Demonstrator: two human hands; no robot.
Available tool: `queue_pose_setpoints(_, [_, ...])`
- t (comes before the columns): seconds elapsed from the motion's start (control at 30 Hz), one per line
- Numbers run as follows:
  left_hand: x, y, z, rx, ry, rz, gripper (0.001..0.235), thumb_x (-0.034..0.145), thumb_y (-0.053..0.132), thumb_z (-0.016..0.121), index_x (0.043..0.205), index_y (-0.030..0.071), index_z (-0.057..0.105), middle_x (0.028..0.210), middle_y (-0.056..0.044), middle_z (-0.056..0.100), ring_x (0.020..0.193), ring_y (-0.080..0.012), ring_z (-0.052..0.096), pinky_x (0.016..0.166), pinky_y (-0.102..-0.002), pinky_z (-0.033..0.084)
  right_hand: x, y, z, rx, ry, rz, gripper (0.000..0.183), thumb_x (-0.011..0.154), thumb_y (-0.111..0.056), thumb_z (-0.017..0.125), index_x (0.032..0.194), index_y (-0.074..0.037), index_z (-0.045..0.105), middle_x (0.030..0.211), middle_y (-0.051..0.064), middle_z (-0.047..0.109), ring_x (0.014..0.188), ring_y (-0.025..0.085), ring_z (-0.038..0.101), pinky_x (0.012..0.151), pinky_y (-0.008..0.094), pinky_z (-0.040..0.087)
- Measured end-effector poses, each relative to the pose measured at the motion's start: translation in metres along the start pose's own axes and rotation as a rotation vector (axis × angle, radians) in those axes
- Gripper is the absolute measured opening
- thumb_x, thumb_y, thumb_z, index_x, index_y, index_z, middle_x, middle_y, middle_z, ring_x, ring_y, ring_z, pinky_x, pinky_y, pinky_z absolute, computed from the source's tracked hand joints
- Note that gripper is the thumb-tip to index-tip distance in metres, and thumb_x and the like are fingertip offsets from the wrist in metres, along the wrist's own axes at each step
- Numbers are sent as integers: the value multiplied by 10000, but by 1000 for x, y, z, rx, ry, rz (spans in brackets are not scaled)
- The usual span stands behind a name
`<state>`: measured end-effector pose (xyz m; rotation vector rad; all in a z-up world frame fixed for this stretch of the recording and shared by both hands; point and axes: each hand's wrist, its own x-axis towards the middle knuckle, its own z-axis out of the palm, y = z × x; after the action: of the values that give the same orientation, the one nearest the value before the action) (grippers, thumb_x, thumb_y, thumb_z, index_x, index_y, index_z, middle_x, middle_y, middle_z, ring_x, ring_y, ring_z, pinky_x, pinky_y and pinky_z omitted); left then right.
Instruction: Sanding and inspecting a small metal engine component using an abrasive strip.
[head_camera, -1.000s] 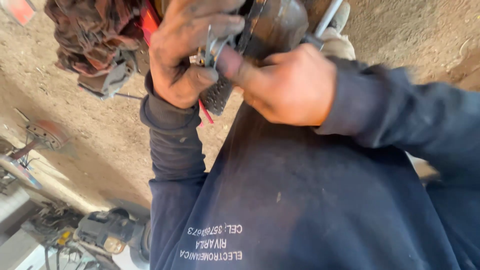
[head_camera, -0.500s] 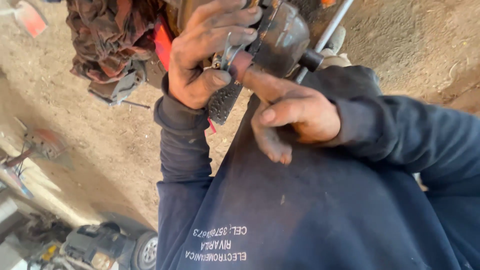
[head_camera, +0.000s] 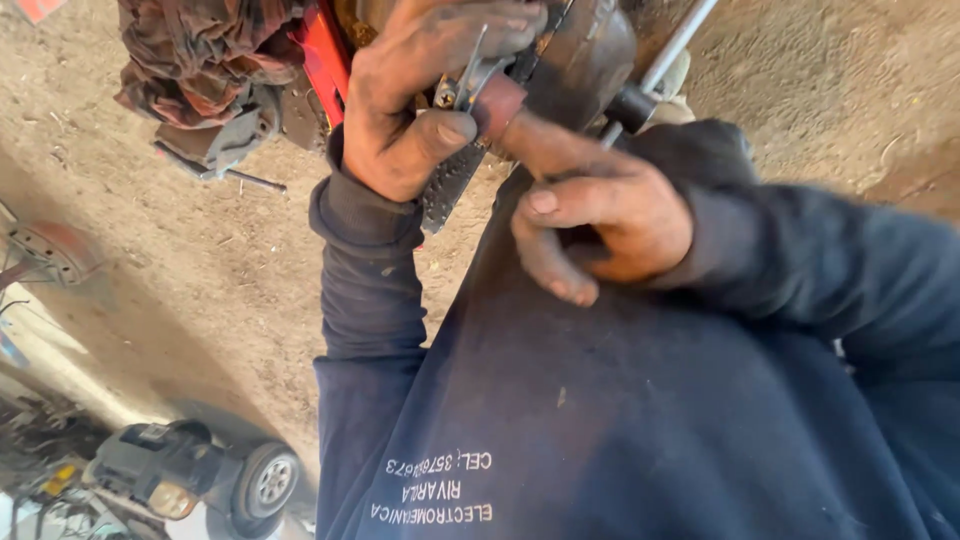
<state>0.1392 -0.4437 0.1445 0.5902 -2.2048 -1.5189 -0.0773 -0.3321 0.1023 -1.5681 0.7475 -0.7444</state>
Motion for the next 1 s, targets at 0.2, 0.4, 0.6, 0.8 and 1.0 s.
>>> queue_pose_setpoints(0.2, [-10, -12, 8, 69, 68, 29, 616, 1076, 593, 532, 1313, 36, 645, 1282, -118, 701, 1223, -275, 639, 1090, -376, 497, -4, 22, 16, -788, 207, -101, 471, 1057, -268, 613, 1478, -78, 518, 643, 56, 601, 580, 284, 615, 538, 409, 459])
queue_pose_setpoints(0.4, [-15, 16, 19, 291, 124, -65, 535, 1095, 443, 700, 1391, 17, 570, 1306, -141, 635, 1183, -275, 664, 1048, -335, 540, 4, -7, -8, -948, 206, -121, 445, 1009, -294, 662, 1408, -106, 605, 707, 40, 600, 604, 244, 629, 527, 380, 463])
queue_pose_setpoints(0.6, [-34, 2, 41, 362, 296, -129, 510, 1124, 350, 658, 1501, 51, 487, 1191, -121, 659, 1088, -267, 678, 995, -351, 542, -11, 8, 10, -306, 225, -89, 551, 1049, -265, 679, 1517, -93, 446, 927, 101, 696, 753, 301, 674, 662, 373, 518])
queue_pose_setpoints(0.8, [-42, -9, 55, 234, 379, -158, 419, 1147, 365, 628, 1393, 55, 492, 1145, -106, 688, 1005, -251, 704, 930, -325, 561, -7, 5, 16, 389, 43, -15, 737, 1043, -292, 649, 1608, -103, 214, 983, 128, 703, 707, 247, 679, 632, 348, 559])
queue_pose_setpoints(1.0, [-46, -8, 59, 84, 393, -169, 497, 1167, 416, 620, 1444, 48, 433, 1217, -101, 676, 1084, -226, 717, 990, -311, 569, -2, 14, -20, -613, 57, -181, 605, 1009, -370, 710, 1458, -10, 524, 712, 112, 641, 589, 327, 616, 546, 424, 466])
